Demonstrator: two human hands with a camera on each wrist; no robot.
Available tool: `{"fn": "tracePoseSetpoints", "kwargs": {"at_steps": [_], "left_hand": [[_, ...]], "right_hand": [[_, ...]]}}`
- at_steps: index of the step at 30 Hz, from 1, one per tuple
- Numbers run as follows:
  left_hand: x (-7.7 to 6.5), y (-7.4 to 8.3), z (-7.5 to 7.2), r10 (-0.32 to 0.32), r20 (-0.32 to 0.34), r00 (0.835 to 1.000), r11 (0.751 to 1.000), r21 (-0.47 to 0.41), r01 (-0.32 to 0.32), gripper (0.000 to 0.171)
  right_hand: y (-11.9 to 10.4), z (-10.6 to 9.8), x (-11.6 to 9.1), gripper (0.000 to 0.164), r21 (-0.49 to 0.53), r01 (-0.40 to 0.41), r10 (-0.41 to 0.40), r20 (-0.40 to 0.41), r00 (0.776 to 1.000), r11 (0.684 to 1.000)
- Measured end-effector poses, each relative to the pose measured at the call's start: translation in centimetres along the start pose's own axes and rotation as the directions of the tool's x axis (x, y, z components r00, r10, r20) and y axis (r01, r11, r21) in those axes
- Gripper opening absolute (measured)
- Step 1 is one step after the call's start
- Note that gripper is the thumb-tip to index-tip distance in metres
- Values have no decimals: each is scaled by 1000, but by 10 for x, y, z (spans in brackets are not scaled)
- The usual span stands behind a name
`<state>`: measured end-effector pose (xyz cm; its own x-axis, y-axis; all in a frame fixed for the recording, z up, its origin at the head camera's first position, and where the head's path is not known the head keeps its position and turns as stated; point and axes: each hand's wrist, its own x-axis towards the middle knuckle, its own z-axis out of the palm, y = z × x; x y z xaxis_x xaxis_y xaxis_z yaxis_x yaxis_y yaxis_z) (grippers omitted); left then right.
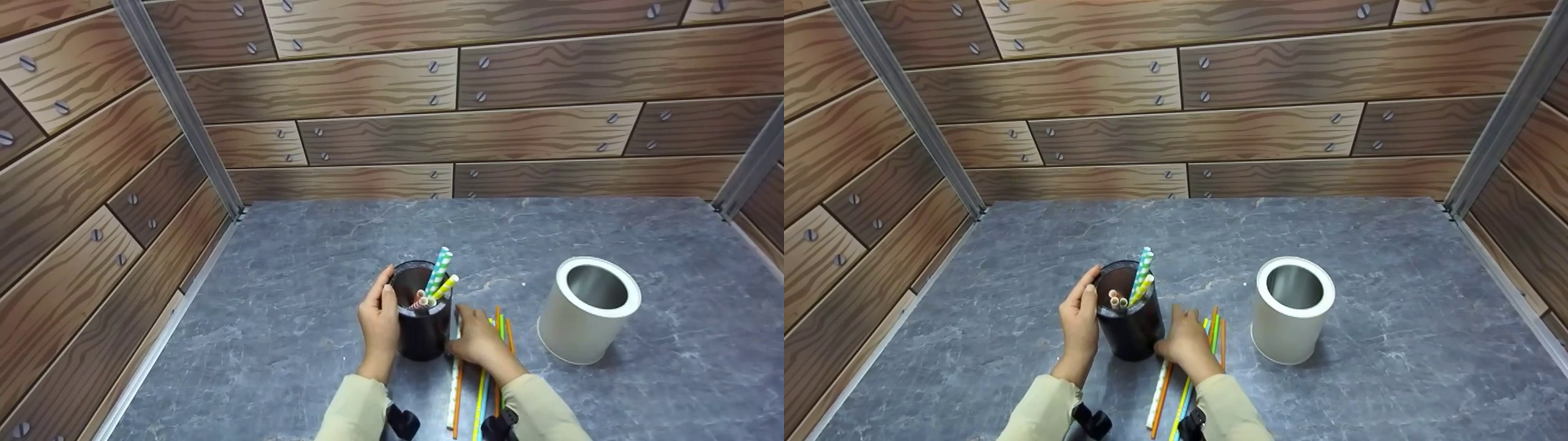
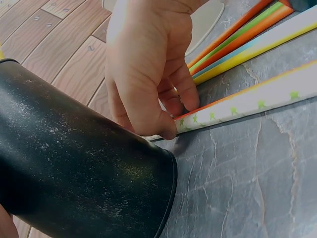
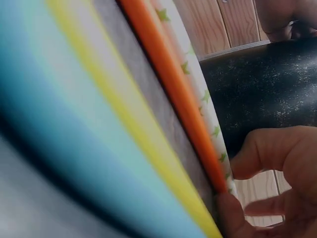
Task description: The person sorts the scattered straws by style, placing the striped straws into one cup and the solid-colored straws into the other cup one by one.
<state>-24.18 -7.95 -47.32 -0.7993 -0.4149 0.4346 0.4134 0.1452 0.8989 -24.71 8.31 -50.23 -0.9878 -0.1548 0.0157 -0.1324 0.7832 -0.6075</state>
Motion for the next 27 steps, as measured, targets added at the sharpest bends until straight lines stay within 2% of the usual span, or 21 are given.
{"fn": "tracePoseSetpoints", "kwargs": {"at_steps": [6,10,12,16,22,27], "left_hand": [[-2,-1,0,-6,2,1000,1000,-9,6,30],[-1,-1,0,0,-5,1000,1000,-10,0,30],[-1,0,1,2,-9,1000,1000,-10,-2,30],[0,1,1,0,-12,1000,1000,-20,-1,30],[0,1,2,-5,-8,1000,1000,-19,5,30],[0,0,2,2,-20,1000,1000,-4,-2,30]], "right_hand": [[-3,-1,0,57,-46,2,0,49,999,999],[0,-2,1,29,-32,61,-61,11,998,998],[2,-1,1,21,-12,84,-84,-12,996,996],[6,-2,1,19,52,83,-82,-30,996,995],[9,-5,-1,22,144,25,-21,-28,999,989],[10,-6,-2,23,255,-31,36,-15,999,966]]}}
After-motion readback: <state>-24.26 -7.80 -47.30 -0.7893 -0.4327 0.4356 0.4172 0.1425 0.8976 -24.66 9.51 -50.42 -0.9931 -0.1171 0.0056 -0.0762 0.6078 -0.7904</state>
